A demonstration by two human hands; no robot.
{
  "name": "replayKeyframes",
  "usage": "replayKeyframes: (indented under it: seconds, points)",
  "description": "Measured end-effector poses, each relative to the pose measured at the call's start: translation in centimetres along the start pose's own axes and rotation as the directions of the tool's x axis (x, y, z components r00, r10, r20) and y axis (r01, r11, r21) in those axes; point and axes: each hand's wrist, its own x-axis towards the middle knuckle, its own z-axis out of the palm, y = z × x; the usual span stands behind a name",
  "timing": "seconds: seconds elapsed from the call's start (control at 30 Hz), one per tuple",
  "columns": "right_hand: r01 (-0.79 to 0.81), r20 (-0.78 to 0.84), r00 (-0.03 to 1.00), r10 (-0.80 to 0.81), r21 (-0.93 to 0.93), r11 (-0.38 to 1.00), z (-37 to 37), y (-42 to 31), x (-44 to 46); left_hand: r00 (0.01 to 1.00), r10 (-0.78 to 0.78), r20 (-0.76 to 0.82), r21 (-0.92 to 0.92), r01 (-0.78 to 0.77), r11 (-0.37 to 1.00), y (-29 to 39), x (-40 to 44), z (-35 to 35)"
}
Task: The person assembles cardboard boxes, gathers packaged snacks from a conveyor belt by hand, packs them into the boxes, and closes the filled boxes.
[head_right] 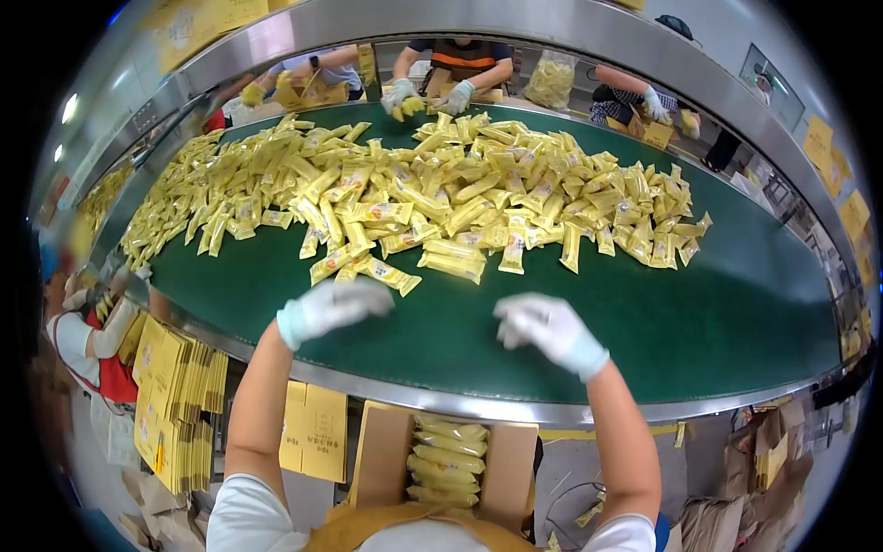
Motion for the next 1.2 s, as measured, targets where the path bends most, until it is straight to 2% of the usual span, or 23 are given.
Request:
replayKeyframes:
  seconds: [0.03, 0.07, 0.1, 0.17, 0.2, 0.23, 0.3, 0.33, 0.37, 0.4, 0.5, 0.57, 0.67, 0.73, 0.87, 0.97, 1.0, 1.03, 1.1, 1.13, 1.17, 1.2]
  points:
    - [0.047, -0.180, 0.981, -0.077, -0.165, 0.985, -1.4, 1.1, 2.6, 0.924, -0.196, -0.328, 0.022, 0.215, 0.976, -2.8, 0.9, -0.8]
    - [0.030, -0.263, 0.952, -0.159, -0.434, 0.901, -2.9, 2.4, 5.4, 0.797, -0.275, -0.538, 0.186, 0.430, 0.883, -5.4, 2.2, -1.9]
    - [-0.017, -0.313, 0.914, -0.258, -0.665, 0.747, -4.2, 3.9, 8.3, 0.626, -0.274, -0.730, 0.282, 0.641, 0.714, -7.9, 3.7, -2.7]
    - [-0.189, -0.418, 0.886, -0.202, -0.722, 0.665, -6.2, 6.7, 13.9, 0.600, -0.327, -0.730, 0.243, 0.675, 0.696, -12.8, 6.5, -3.1]
    - [-0.313, -0.482, 0.870, -0.102, -0.700, 0.642, -6.8, 7.2, 16.3, 0.586, -0.353, -0.729, 0.224, 0.692, 0.686, -14.3, 7.3, -3.3]
    - [-0.431, -0.544, 0.839, -0.004, -0.669, 0.605, -7.0, 7.6, 18.7, 0.500, -0.445, -0.743, 0.271, 0.833, 0.483, -11.2, 8.4, -2.0]
    - [-0.531, -0.590, 0.804, 0.077, -0.654, 0.538, -5.8, 8.3, 21.4, 0.512, -0.477, -0.714, 0.367, 0.854, 0.369, -9.8, 10.3, -0.6]
    - [-0.582, -0.626, 0.775, 0.087, -0.653, 0.485, -3.6, 7.0, 21.7, 0.542, -0.405, -0.737, 0.396, 0.831, 0.390, -10.1, 11.0, 0.3]
    - [-0.630, -0.660, 0.745, 0.096, -0.648, 0.429, -2.2, 6.7, 21.8, 0.605, -0.433, -0.669, 0.452, 0.793, 0.410, -8.7, 11.5, 0.9]
    - [-0.595, -0.669, 0.743, 0.009, -0.654, 0.467, -1.9, 7.5, 21.4, 0.645, -0.397, -0.653, 0.494, 0.760, 0.422, -9.3, 12.0, 2.0]
    - [-0.490, -0.571, 0.817, -0.084, -0.764, 0.420, -1.8, 8.9, 19.6, 0.759, -0.262, -0.595, 0.571, 0.629, 0.527, -8.6, 12.5, 5.4]
    - [-0.411, -0.495, 0.855, -0.154, -0.829, 0.379, -0.9, 10.6, 17.5, 0.802, -0.162, -0.575, 0.612, 0.553, 0.566, -8.4, 12.4, 8.0]
    - [-0.325, -0.436, 0.862, -0.257, -0.866, 0.379, 0.3, 12.4, 13.1, 0.857, -0.164, -0.488, 0.669, 0.488, 0.560, -6.3, 10.9, 10.3]
    - [-0.292, -0.410, 0.875, -0.256, -0.870, 0.397, 1.2, 12.3, 10.0, 0.887, -0.165, -0.431, 0.704, 0.445, 0.553, -5.1, 9.1, 11.5]
    - [-0.316, -0.430, 0.862, -0.268, -0.870, 0.378, 3.2, 13.5, 3.9, 0.925, -0.136, -0.354, 0.755, 0.369, 0.543, -2.9, 4.6, 13.2]
    - [-0.355, -0.452, 0.847, -0.280, -0.873, 0.334, 3.8, 13.3, 0.0, 0.938, -0.134, -0.320, 0.747, 0.337, 0.573, -4.0, 2.0, 12.6]
    - [-0.357, -0.460, 0.844, -0.275, -0.866, 0.350, 3.5, 13.5, -1.0, 0.946, -0.098, -0.309, 0.788, 0.313, 0.531, -5.3, 1.4, 12.3]
    - [-0.329, -0.444, 0.821, -0.359, -0.882, 0.338, 2.9, 14.6, -1.7, 0.940, -0.130, -0.315, 0.753, 0.331, 0.569, -6.6, 0.8, 11.7]
    - [-0.370, -0.497, 0.815, -0.298, -0.843, 0.391, 2.5, 13.6, -3.2, 0.926, -0.194, -0.325, 0.674, 0.370, 0.639, -8.5, 0.3, 10.3]
    - [-0.396, -0.512, 0.806, -0.296, -0.839, 0.373, 1.9, 14.1, -3.8, 0.891, -0.301, -0.339, 0.634, 0.453, 0.627, -7.9, 0.4, 9.5]
    - [-0.388, -0.535, 0.799, -0.275, -0.808, 0.444, 1.0, 14.9, -4.2, 0.882, -0.247, -0.401, 0.644, 0.463, 0.609, -9.1, 0.0, 9.1]
    - [-0.383, -0.586, 0.769, -0.256, -0.743, 0.550, 0.6, 15.0, -4.5, 0.851, -0.287, -0.439, 0.562, 0.509, 0.651, -8.9, 0.0, 8.3]
